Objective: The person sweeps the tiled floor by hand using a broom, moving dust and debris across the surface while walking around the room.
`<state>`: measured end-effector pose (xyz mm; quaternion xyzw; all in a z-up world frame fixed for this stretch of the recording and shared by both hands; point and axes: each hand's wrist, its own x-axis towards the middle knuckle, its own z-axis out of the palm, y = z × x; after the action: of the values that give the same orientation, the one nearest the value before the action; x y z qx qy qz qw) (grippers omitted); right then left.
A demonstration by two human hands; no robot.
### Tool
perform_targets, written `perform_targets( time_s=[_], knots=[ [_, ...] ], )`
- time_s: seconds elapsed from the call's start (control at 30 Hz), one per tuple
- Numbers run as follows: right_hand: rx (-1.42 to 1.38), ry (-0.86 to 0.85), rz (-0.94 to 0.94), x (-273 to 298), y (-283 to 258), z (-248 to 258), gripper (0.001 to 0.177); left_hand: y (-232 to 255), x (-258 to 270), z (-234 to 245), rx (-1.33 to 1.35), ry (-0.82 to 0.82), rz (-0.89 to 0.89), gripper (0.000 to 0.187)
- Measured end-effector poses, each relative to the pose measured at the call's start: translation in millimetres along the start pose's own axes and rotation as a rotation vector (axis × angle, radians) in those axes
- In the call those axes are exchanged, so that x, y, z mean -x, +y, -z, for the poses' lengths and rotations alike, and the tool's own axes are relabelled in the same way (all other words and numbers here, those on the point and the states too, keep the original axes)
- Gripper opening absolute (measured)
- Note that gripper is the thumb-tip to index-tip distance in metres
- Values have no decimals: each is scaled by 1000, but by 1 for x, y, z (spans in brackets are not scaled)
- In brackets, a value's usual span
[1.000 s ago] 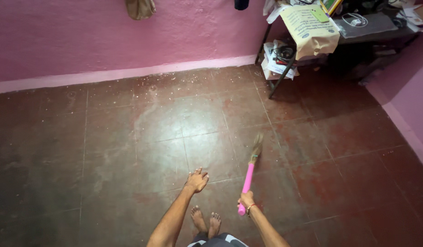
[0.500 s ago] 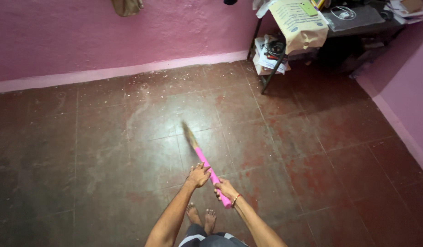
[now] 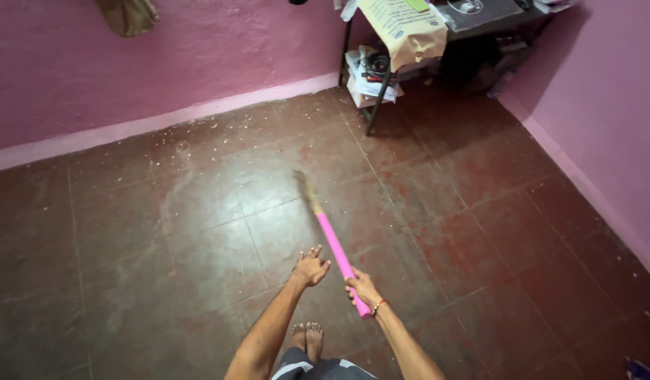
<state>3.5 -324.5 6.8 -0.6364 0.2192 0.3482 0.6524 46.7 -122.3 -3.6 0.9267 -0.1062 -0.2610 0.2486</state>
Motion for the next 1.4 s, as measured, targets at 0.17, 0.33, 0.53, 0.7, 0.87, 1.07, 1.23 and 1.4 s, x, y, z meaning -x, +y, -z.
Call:
perform_targets(
  time_s=[0.17,0.33,0.53,0.7,0.87,1.07,1.23,1.4],
  knots=[
    [-79,225,14,10,10,20,48,-2,-1,-6,5,-70,9,58],
    [-74,476,-81,19,25,10,13,-11,6,-7,30,-98,50,58],
    [-46,347,-183,17,38,-35,13,-12,11,-2,16,-112,68,57],
    [-77,113,-82,8,34,-57,24,-16,22,0,42,-61,27,56],
    [59,-38,-74,0,21,-53,41,-16,29,2,21,-29,-73,57],
    [29,-171,-31,6,20,-53,67,-15,39,1,63,-33,-44,62],
    [52,-19,17,16,25,-46,73,-9,41,-5,116,-55,-106,57],
    [25,152,27,29,34,-36,68,-1,40,-14,84,-80,-139,55]
  ],
)
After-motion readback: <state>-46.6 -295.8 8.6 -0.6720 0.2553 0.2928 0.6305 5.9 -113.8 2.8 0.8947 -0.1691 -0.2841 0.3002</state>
